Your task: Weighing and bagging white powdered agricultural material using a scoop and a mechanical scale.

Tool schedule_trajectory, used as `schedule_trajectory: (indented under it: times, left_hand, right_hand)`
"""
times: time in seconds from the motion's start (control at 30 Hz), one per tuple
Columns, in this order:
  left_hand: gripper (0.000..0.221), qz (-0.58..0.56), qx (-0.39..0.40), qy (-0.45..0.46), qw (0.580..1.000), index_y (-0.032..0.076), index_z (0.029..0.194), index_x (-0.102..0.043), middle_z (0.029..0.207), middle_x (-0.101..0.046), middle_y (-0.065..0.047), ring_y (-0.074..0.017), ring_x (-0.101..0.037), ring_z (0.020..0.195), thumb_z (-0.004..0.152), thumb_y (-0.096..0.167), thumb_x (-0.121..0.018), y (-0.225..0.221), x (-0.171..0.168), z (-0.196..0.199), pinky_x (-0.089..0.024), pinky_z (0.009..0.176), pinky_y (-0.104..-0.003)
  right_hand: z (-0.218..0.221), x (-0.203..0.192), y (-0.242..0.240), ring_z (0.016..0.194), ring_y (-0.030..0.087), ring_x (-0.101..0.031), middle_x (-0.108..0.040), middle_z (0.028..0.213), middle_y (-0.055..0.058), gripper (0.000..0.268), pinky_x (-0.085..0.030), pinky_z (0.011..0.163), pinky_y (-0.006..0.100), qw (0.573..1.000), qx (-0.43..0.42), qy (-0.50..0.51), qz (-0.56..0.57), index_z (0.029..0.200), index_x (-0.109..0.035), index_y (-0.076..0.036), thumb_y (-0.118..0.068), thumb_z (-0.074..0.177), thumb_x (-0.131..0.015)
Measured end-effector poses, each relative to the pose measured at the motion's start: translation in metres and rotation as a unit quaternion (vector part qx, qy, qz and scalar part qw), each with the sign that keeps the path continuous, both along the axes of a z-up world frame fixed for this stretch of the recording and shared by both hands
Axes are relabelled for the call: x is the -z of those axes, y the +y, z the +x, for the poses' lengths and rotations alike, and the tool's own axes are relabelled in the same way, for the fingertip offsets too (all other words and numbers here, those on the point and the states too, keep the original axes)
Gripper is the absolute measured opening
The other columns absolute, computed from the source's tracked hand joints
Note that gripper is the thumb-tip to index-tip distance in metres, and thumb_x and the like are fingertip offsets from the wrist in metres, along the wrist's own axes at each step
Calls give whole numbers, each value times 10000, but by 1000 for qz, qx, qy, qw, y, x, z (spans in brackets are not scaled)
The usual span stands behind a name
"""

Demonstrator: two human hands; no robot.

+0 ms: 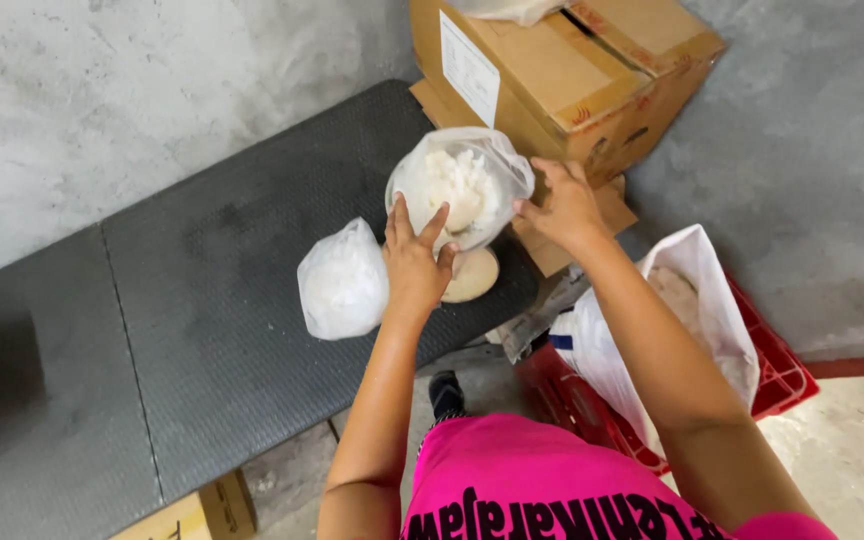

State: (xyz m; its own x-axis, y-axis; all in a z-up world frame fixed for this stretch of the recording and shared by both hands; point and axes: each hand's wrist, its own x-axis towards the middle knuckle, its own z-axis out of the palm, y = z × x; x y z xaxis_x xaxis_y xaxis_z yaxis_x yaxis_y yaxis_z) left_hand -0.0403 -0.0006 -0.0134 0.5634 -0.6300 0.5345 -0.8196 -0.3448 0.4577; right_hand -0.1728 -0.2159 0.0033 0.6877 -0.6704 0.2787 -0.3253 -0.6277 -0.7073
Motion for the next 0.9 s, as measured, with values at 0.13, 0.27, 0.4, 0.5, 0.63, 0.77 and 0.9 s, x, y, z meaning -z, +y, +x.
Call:
schedule_trajectory:
  times: [0.13, 0.27, 0.4, 0.5, 0.63, 0.77, 0.9]
  left_hand:
    - [609, 26, 10, 60, 998, 223, 1338, -690, 1585, -316, -337, -487, -407, 1387, 749, 196, -844, -13, 17, 35, -412, 1054, -557]
    - [541, -5, 35, 80, 996, 68, 1317, -671, 1444, -521, -293, -435, -560, 1257, 822, 200, -846, -16, 29, 62, -474, 1002, -495]
    - [453, -131, 93, 233, 959, 25, 1258, -699, 1188, -701, -186, -238, -670, 905, 816, 53, -798, -14, -10, 67, -548, 743, -292]
    - [347, -216, 99, 340, 910, -7, 1194, -744, 1054, -667, -113, -115, -567, 798, 851, -40, -784, -19, -7, 72, -468, 672, -236]
    - [319, -274, 98, 497, 817, -20, 1190, -738, 886, -667, -55, -68, -526, 707, 874, -58, -759, -29, -9, 83, -432, 627, -215]
    - [308, -344, 143, 575, 729, -14, 1166, -714, 949, -699, -46, -86, -608, 762, 879, -126, -703, -30, -25, 95, -473, 661, -219]
    - [304, -411, 234, 614, 632, -36, 1204, -696, 1023, -706, -96, -139, -649, 867, 936, -174, -669, -24, -61, 93, -514, 758, -262]
  right_hand:
    - [50, 23, -22, 1180, 416, -586, -565, 1335, 272, 784, -474, 969, 447, 999, 8, 5, -53, 1429, -540, -15, -266, 788, -917]
    - [72, 30, -28, 1043, 365, -686, -684, 1168, 237, 612, -524, 903, 412, 998, 61, 10, -15, 1301, -619, -12, -246, 794, -871]
    - [75, 23, -28, 733, 242, -694, -729, 823, 136, 195, -544, 693, 360, 997, 63, -2, 43, 1017, -777, -22, -149, 874, -813]
    - [78, 0, -25, 597, 133, -556, -682, 763, 52, 124, -435, 545, 315, 975, 56, -62, 205, 1014, -751, -50, -107, 907, -778]
    - [77, 0, -37, 690, 40, -613, -719, 831, -13, 90, -476, 598, 241, 981, -35, -124, 145, 1001, -744, -48, -39, 918, -780]
    - [70, -27, -35, 674, 49, -612, -703, 802, -13, 77, -453, 599, 240, 969, -9, -146, 197, 1010, -756, -47, -29, 943, -789]
    - [51, -57, -31, 776, 105, -671, -743, 1023, 30, 132, -500, 699, 256, 916, -155, -297, 222, 1107, -729, 17, 104, 1008, -720]
